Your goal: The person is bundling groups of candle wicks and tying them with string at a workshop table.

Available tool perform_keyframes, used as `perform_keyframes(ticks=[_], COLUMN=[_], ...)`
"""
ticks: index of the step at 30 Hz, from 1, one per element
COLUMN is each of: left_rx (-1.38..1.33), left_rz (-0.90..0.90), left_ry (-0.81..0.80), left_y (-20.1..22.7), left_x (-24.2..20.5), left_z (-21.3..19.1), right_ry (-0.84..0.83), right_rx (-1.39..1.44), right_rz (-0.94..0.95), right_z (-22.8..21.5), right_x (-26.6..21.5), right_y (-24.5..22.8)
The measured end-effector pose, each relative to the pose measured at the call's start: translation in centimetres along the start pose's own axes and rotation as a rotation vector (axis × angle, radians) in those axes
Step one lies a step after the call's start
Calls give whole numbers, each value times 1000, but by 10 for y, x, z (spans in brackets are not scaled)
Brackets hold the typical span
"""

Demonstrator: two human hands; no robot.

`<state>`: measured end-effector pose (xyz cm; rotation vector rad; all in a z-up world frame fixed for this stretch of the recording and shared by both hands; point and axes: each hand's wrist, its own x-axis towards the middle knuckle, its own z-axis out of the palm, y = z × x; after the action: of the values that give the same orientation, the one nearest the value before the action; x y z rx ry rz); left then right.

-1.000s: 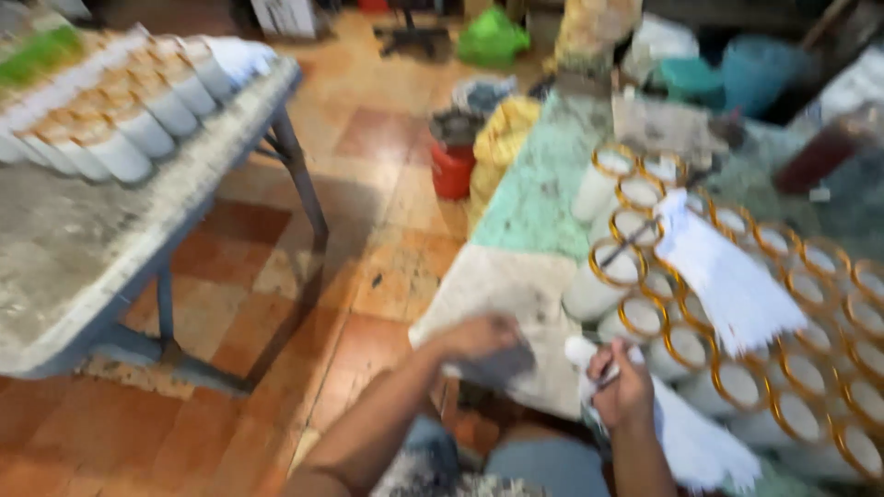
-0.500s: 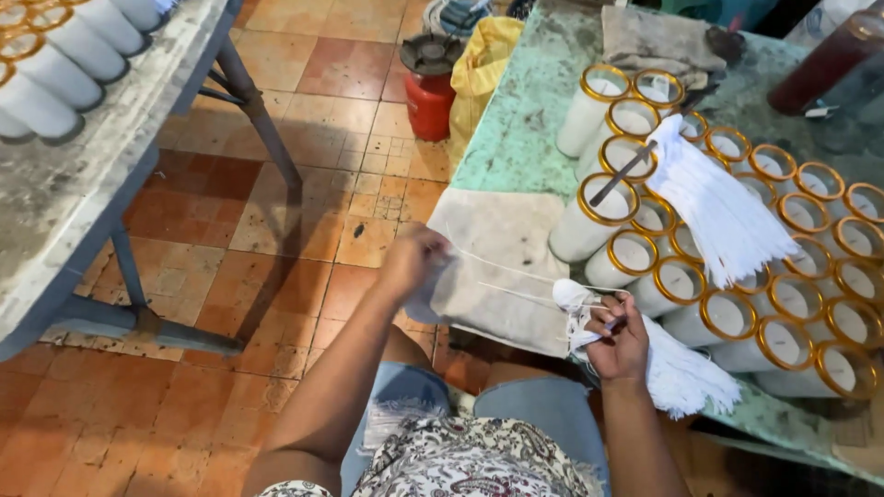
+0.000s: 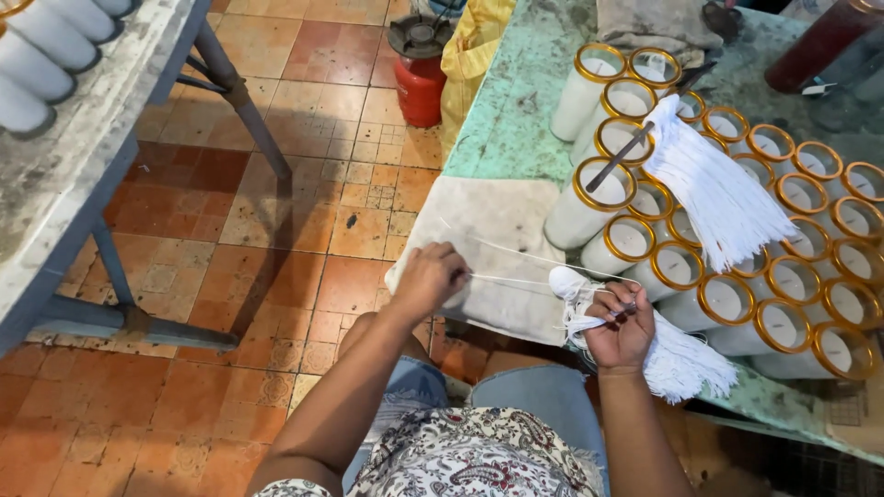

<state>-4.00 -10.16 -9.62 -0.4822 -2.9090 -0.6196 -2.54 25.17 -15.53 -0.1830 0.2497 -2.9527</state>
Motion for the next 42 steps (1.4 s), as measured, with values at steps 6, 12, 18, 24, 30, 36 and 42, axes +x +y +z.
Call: perform_keyframes(ticks=[6, 12, 18, 24, 30, 36, 42], left_rx=[79, -90, -173, 3, 22, -460, -50], left_rz=[-127, -111, -137, -140, -64, -299, 92], left_ry=[-72, -49, -54, -45, 23, 204, 518], left_y=[-32, -18, -4, -10, -9, -9, -59], left_x=[2, 30, 58, 68, 60, 26, 7], left_z=[-25, -45, -33, -6, -7, -72, -69], right_ry=[3, 7, -5, -17, -31, 83, 437], right_rx=[28, -20, -49, -48, -46, -115, -555], right_rz=[-6, -10, -23, -12, -22, -92, -294], right_z=[2, -1, 2, 3, 3, 5, 3], right_x=[0, 0, 1, 1, 2, 4, 16], right_y=[3, 5, 6, 7, 7, 14, 36])
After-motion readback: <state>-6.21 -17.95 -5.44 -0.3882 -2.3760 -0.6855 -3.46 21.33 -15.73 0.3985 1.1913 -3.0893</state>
